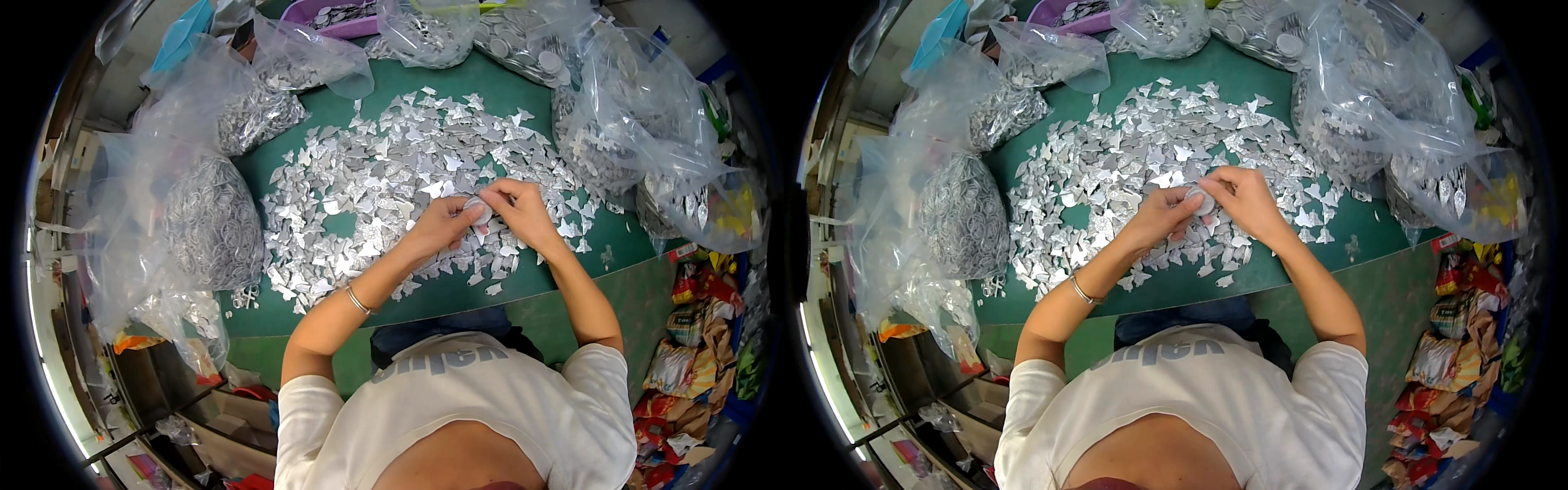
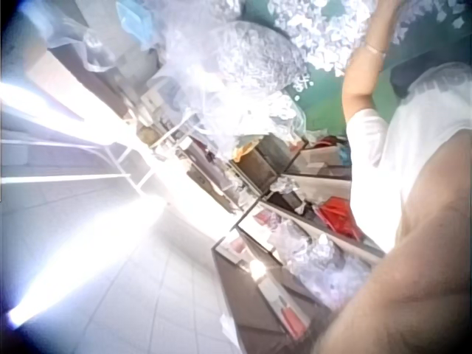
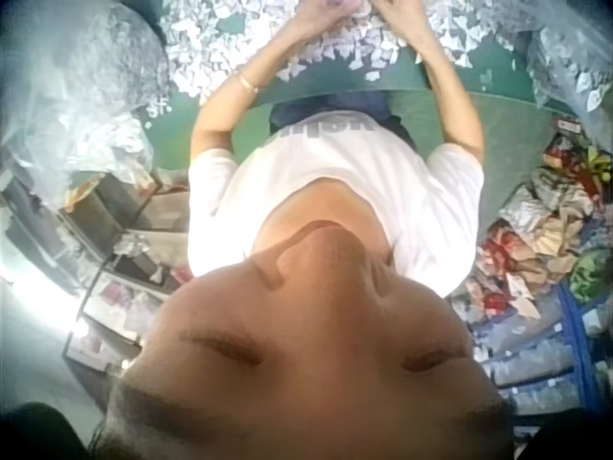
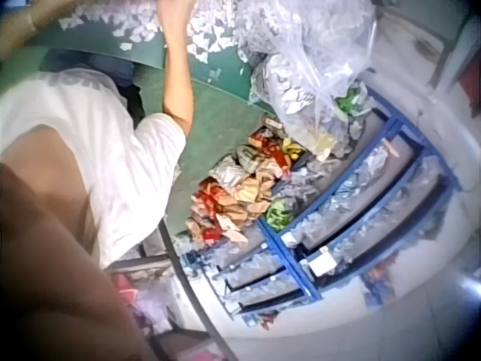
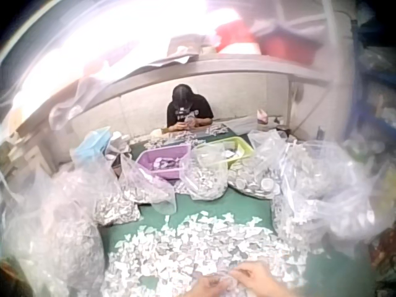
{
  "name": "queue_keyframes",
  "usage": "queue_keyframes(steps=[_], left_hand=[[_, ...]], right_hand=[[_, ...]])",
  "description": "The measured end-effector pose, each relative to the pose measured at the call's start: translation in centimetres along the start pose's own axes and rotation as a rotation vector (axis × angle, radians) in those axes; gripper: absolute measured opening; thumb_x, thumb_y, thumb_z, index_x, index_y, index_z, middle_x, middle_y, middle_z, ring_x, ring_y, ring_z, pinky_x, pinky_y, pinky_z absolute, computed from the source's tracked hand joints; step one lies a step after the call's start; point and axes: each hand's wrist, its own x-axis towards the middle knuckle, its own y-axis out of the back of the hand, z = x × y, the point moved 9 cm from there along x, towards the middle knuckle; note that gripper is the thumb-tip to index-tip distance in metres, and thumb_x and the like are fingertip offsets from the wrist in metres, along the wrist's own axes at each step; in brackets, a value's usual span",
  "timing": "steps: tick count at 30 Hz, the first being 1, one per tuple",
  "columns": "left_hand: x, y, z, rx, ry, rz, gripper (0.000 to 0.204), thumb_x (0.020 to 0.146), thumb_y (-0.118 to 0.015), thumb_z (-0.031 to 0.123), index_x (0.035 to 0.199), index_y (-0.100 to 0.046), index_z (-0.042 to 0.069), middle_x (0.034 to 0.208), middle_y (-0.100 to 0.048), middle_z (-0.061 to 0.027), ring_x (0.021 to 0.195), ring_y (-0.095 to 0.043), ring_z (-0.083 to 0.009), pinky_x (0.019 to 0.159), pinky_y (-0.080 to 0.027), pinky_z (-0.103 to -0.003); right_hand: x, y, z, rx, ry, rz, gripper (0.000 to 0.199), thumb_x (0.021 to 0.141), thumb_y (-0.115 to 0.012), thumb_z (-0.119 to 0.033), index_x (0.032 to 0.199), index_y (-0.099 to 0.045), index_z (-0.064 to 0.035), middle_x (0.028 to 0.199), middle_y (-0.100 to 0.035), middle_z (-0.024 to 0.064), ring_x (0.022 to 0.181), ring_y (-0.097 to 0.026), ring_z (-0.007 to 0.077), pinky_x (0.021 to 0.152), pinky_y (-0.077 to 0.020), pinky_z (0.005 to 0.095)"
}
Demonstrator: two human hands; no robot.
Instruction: The person sorts silver star-shaped pieces on a green table by hand, picking them from a pile and placing them into plastic bags or organized secondary piles.
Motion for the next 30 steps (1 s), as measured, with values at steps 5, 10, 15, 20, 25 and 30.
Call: queue_keyframes(steps=[5, 10, 15, 20, 25, 30], left_hand=[[-0.7, 0.4, -1.9, -0.415, 0.069, 0.077, 0.025, 0.091, -0.052, 0.024, 0.09, -0.059, 0.0, 0.083, -0.065, -0.0148, 0.056, -0.053, -0.0088, 0.046, -0.04, -0.02], [-1.4, -1.1, -2.4, -0.55, 0.05, 0.028, 0.027, 0.091, -0.05, 0.02, 0.1, -0.058, -0.004, 0.094, -0.065, -0.0173, 0.067, -0.062, -0.0137, 0.047, -0.043, -0.021], [-1.6, -2.6, -2.7, -0.505, -0.027, -0.04, 0.035, 0.091, -0.05, 0.023, 0.113, -0.054, -0.004, 0.092, -0.065, -0.0142, 0.067, -0.06, -0.0128, 0.05, -0.045, -0.021], [-1.8, -3.2, -2.7, -0.458, -0.083, -0.079, 0.034, 0.092, -0.049, 0.022, 0.116, -0.053, -0.002, 0.091, -0.065, -0.0138, 0.067, -0.06, -0.0131, 0.051, -0.046, -0.022], [-1.9, -2.9, -3.4, -0.452, -0.079, -0.049, 0.033, 0.092, -0.048, 0.021, 0.116, -0.053, -0.002, 0.089, -0.065, -0.0137, 0.066, -0.06, -0.0133, 0.051, -0.046, -0.023], [-2.0, -2.9, -3.6, -0.437, -0.08, -0.038, 0.033, 0.093, -0.048, 0.021, 0.116, -0.053, -0.001, 0.089, -0.065, -0.0134, 0.066, -0.06, -0.0133, 0.051, -0.047, -0.023]], right_hand=[[4.1, 0.5, -0.7, -0.505, 0.313, 0.109, 0.03, 0.079, -0.065, -0.028, 0.102, -0.061, -0.0102, 0.107, -0.057, 0.0079, 0.07, -0.061, 0.0264, 0.059, -0.0472, 0.0356], [6.7, -1.5, 1.4, -0.835, 0.431, -0.078, 0.032, 0.079, -0.063, -0.035, 0.105, -0.06, -0.0174, 0.109, -0.056, 0.0045, 0.073, -0.063, 0.0269, 0.06, -0.0497, 0.0377], [9.0, 0.9, 2.5, -0.853, 0.427, 0.081, 0.022, 0.081, -0.06, -0.031, 0.096, -0.062, -0.0149, 0.094, -0.059, 0.004, 0.066, -0.062, 0.0277, 0.057, -0.0485, 0.0394], [9.1, 4.5, 2.4, -0.714, 0.282, 0.27, 0.011, 0.079, -0.063, -0.021, 0.085, -0.065, -0.0123, 0.09, -0.059, 0.0026, 0.065, -0.061, 0.0279, 0.057, -0.0474, 0.0387], [6.3, -1.5, 0.7, -0.849, 0.44, -0.165, 0.022, 0.073, -0.067, -0.025, 0.088, -0.063, -0.0094, 0.095, -0.053, 0.0028, 0.07, -0.062, 0.024, 0.057, -0.0479, 0.0367], [7.1, -2.5, 1.3, -1.023, 0.538, -0.242, 0.033, 0.072, -0.066, -0.03, 0.097, -0.061, -0.0092, 0.104, -0.05, 0.0045, 0.066, -0.061, 0.0228, 0.053, -0.047, 0.0347]])
